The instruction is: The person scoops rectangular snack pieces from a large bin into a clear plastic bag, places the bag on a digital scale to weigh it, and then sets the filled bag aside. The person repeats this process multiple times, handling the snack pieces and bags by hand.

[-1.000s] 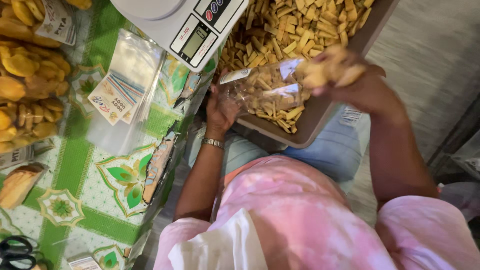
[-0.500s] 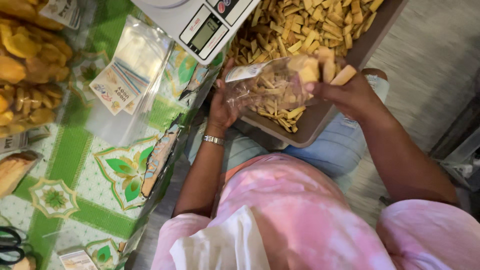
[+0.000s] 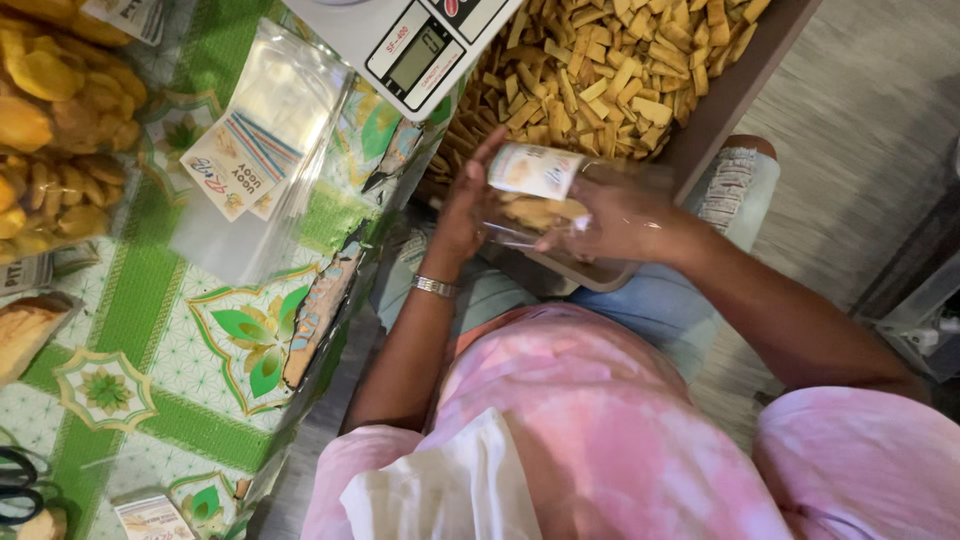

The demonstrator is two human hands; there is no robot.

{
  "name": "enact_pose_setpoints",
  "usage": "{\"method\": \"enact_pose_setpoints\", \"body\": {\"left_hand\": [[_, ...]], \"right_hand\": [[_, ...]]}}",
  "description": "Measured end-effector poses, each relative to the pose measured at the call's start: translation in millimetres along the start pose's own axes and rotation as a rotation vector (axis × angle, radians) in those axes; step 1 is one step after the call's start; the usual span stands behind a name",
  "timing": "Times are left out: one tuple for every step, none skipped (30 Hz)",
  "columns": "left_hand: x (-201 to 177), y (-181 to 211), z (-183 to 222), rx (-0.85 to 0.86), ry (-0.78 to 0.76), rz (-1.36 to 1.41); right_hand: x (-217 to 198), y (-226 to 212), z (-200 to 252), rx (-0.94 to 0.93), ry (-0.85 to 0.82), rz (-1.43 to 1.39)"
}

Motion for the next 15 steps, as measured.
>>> {"method": "enact_pose_setpoints", "body": {"left_hand": [[-6.3, 4.1, 1.3, 0.017, 0.030, 0.016], [-11.6, 6.7, 2.5, 0.013, 0.053, 0.040], [-16.3, 8.9, 4.1, 0.008, 0.076, 0.065], [-19.5, 9.0, 5.8, 0.002, 0.100, 0.091], [-19.6, 8.2, 6.3, 0.003, 0.096, 0.087], [-18.6, 6.1, 7.7, 0.001, 0.093, 0.083], [-17.0, 3.6, 8.7, -0.001, 0.090, 0.079], [-15.0, 1.3, 9.7, -0.001, 0.086, 0.061], [-12.2, -1.3, 10.9, -0.001, 0.083, 0.043], [-10.2, -3.0, 11.4, 0.000, 0.078, 0.025], [-10.0, -6.6, 12.6, -0.025, 0.092, 0.037], [-10.1, -10.0, 13.8, -0.049, 0.105, 0.049], [-10.6, -13.3, 15.0, -0.073, 0.119, 0.060], [-9.8, -13.1, 15.6, -0.066, 0.112, 0.059], [-9.0, -13.7, 16.0, -0.059, 0.106, 0.057]], "right_hand": [[-3.8, 2.0, 1.9, -0.012, 0.020, 0.110], [-16.5, -7.1, 6.7, -0.137, 0.116, 0.130], [-26.2, -16.7, 13.0, -0.261, 0.210, 0.150], [-32.6, -25.3, 21.2, -0.385, 0.302, 0.168], [-36.0, -17.8, 17.7, -0.321, 0.322, 0.103], [-35.8, -10.4, 14.8, -0.256, 0.338, 0.037], [-33.6, -2.8, 12.1, -0.191, 0.354, -0.029], [-14.8, 13.0, 1.3, -0.024, 0.211, -0.084], [6.8, 29.0, -5.3, 0.141, 0.065, -0.138], [28.3, 46.0, -6.9, 0.304, -0.084, -0.190], [31.8, 38.0, -7.7, 0.194, -0.105, -0.402], [32.0, 31.3, -7.7, 0.082, -0.126, -0.611], [28.0, 27.2, -6.2, -0.034, -0.147, -0.819], [30.7, 32.4, -7.5, -0.025, -0.169, -0.839], [32.6, 37.3, -9.0, -0.015, -0.192, -0.859]]}}
Point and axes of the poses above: each hand's wrist, its own z-axis away from the middle knuckle, its own x-axis out of the palm, y = z × x, the point moved 10 cm from there along -z, towards the middle knuckle, and after that the axes turned 14 degrees about x, right-handed, at the moved point
